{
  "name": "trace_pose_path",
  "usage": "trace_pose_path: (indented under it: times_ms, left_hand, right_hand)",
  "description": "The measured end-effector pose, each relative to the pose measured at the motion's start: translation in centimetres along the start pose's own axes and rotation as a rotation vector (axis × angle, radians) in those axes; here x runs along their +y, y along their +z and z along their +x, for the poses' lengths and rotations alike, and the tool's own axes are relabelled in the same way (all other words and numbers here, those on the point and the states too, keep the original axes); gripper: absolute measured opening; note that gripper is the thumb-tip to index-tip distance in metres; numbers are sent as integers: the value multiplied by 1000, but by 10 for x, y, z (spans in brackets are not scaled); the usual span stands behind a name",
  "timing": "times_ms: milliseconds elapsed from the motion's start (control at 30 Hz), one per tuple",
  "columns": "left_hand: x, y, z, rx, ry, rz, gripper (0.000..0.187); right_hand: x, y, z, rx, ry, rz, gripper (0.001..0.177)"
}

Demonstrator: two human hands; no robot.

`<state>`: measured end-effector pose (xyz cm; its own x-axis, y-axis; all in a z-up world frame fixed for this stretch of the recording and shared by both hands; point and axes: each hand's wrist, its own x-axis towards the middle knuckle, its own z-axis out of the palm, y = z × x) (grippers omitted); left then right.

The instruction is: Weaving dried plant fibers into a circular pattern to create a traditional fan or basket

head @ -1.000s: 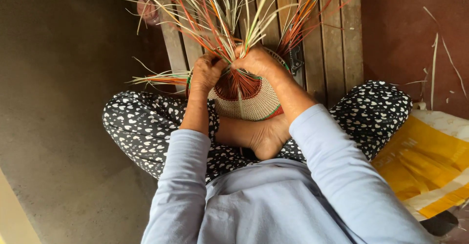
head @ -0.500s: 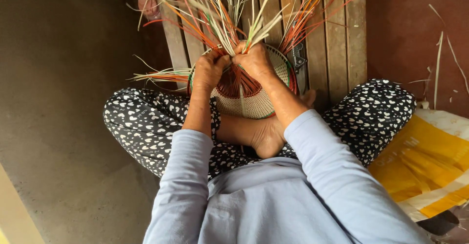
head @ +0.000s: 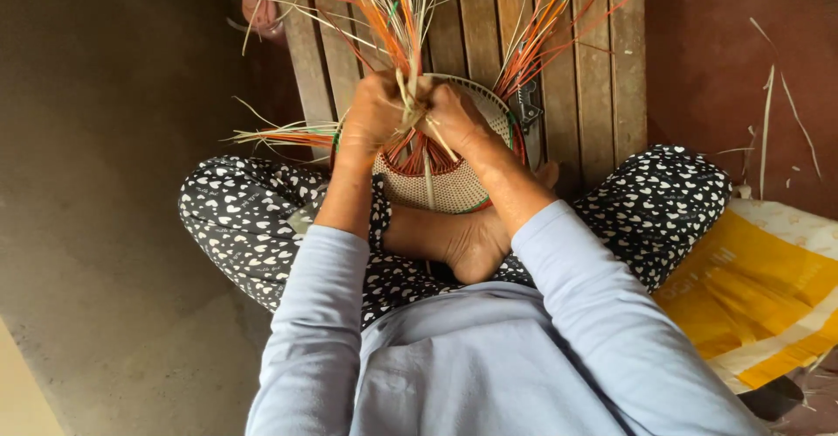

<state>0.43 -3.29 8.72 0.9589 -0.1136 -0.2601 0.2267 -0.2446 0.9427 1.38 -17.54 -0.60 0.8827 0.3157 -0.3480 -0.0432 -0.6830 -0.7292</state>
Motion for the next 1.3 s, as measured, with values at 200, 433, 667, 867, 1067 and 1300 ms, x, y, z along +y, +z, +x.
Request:
trace_pose_path:
  times_ms: [200,433,667,867,1067,1300]
  left_hand:
    - [68,-1,-9,-208,182,-169,26]
    - [-78,-34,14,65,-62,233,19]
    - [-138,2,38,52,-34,310,17]
    - [-95,5,27,-6,44,297,9]
    - [-90,2,20,-8,-30,11,17]
    - [-103,5,22,33,-198,-367,29]
  right_hand:
    - [54,22,23,-171,-157,898,28]
    - [22,-21,1,105,-220,472,13]
    - [52,0,15,93,-117,921,23]
    - [54,7,20,111,-51,1015,25]
    - [30,-16,10,76,-34,1001,21]
    - [28,-9,19,87,38,934,17]
